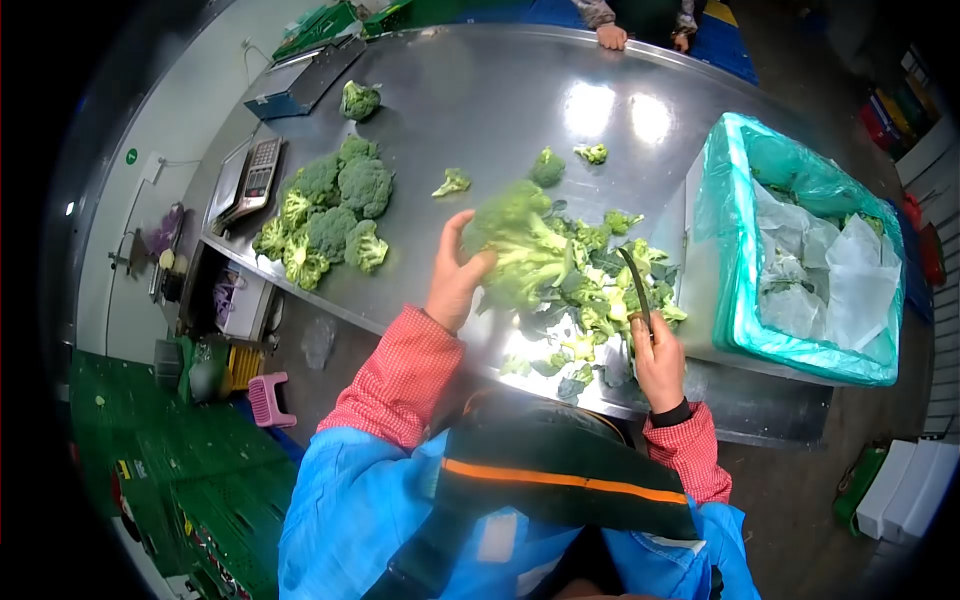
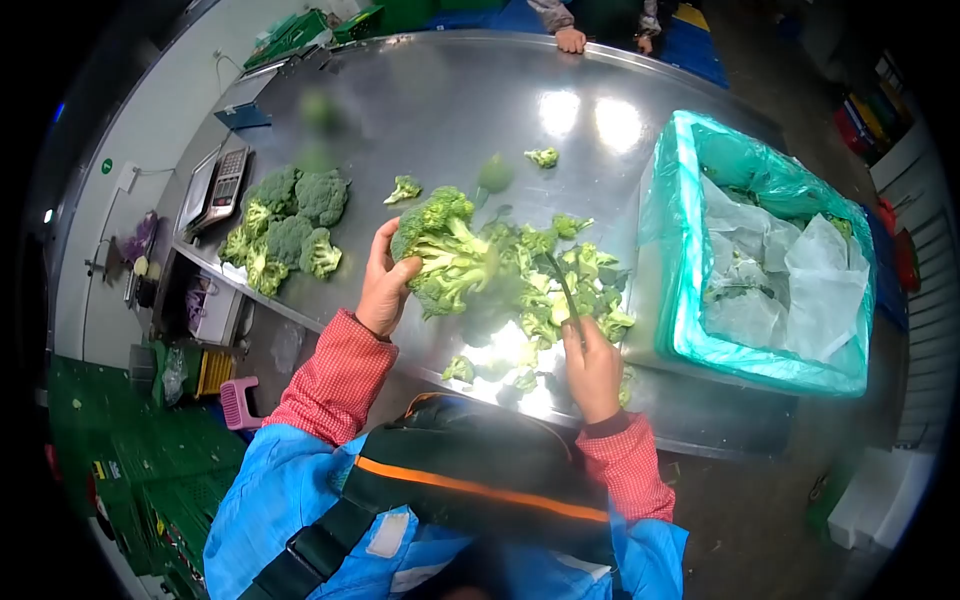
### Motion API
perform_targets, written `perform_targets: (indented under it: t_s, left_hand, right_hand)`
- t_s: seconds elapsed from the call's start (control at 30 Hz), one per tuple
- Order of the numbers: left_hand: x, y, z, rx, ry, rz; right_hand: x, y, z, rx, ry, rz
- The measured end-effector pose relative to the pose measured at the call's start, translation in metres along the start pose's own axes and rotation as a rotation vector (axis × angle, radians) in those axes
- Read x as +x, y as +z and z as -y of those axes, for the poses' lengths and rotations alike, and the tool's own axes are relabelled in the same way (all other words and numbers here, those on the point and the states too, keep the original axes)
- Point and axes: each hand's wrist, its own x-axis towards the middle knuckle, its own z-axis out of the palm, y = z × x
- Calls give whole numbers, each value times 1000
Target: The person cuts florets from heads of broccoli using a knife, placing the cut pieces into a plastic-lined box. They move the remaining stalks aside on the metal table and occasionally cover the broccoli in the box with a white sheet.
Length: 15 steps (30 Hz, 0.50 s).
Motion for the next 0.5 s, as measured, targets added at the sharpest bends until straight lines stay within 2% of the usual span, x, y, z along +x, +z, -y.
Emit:
perform_targets:
  t_s: [0.17,0.33,0.4,0.5]
  left_hand:
    - [-5,-2,1,241,206,71]
    - [-10,0,3,207,123,52]
    - [-8,-1,9,198,122,14]
    - [-14,0,5,20,-64,12]
  right_hand:
    - [2,1,13,-145,-231,-53]
    - [2,3,22,-265,-469,-58]
    - [1,4,27,-303,-490,-29]
    - [0,5,28,-300,-494,-5]
